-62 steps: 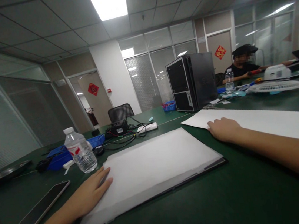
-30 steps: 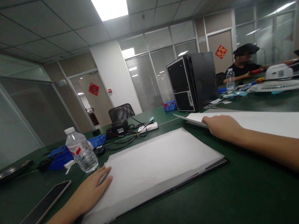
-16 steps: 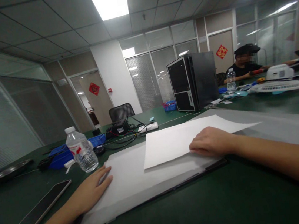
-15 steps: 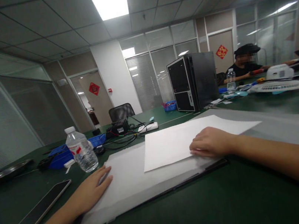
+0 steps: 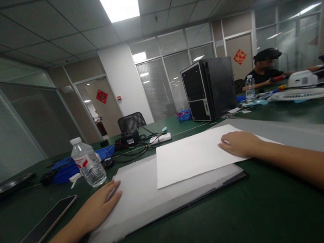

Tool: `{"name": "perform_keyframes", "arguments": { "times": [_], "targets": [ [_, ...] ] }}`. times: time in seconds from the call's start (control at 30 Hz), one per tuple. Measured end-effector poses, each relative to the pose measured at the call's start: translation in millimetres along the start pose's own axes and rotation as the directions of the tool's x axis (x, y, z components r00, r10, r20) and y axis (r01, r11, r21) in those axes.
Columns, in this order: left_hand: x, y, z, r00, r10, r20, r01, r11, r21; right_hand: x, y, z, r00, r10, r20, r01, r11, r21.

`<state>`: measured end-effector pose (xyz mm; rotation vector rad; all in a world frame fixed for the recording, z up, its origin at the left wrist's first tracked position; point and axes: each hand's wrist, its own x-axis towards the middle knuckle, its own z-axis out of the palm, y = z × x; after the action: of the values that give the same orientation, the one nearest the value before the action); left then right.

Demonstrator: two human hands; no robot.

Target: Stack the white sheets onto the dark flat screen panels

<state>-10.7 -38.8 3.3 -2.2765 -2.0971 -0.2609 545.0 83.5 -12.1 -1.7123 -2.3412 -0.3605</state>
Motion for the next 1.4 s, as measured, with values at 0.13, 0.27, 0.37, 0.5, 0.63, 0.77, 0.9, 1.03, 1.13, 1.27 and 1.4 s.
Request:
{"name": "perform_keyframes", "arguments": {
  "times": [0.13,0.27,0.37,0.5,0.63,0.77,0.9,1.03,1.13,1.27,1.4],
  "targets": [
    [0,0,0.7,1.000,0.003,-0.005,-0.003,1.000,0.010,-2,-8,-3,0.999,-0.031,0.039,0.029,0.998,0.048],
    [-2,1,-0.4,1.000,0.008,-0.025,-0.007,1.000,0.006,-7,-31,-13,0.992,-0.121,0.042,0.116,0.988,0.098],
    [-2,1,-0.6,1.000,0.006,-0.023,-0.005,1.000,0.004,-10,-45,-20,0.982,-0.185,0.034,0.180,0.976,0.124],
    [-1,2,-1.3,1.000,-0.002,-0.020,0.002,1.000,0.003,-10,-46,-21,0.979,-0.204,-0.001,0.203,0.972,0.122],
    [-2,3,-2.4,1.000,0.000,-0.016,0.000,1.000,0.000,-5,-26,-11,0.994,-0.113,-0.001,0.113,0.989,0.099],
    [-2,3,-2.5,1.000,0.003,-0.011,-0.003,1.000,-0.005,-1,-5,4,0.999,-0.029,0.041,0.026,0.996,0.083],
    [-1,1,-0.8,1.000,0.007,0.005,-0.007,1.000,0.012,-1,-2,7,0.998,-0.013,0.057,0.008,0.996,0.086],
    [-1,-1,1.0,1.000,0.012,-0.002,-0.012,1.000,0.003,-4,-16,-1,0.998,-0.041,0.045,0.036,0.993,0.108],
    [-1,-2,1.1,1.000,0.013,-0.012,-0.013,1.000,0.003,-7,-27,-8,0.997,-0.071,0.039,0.066,0.989,0.129],
    [-1,-2,0.1,1.000,0.016,-0.009,-0.016,1.000,0.004,-8,-36,-14,0.994,-0.104,0.029,0.099,0.983,0.152],
    [-1,-2,-0.8,1.000,0.013,0.001,-0.013,1.000,-0.011,-7,-34,-14,0.995,-0.103,0.003,0.101,0.982,0.159]
  ]
}}
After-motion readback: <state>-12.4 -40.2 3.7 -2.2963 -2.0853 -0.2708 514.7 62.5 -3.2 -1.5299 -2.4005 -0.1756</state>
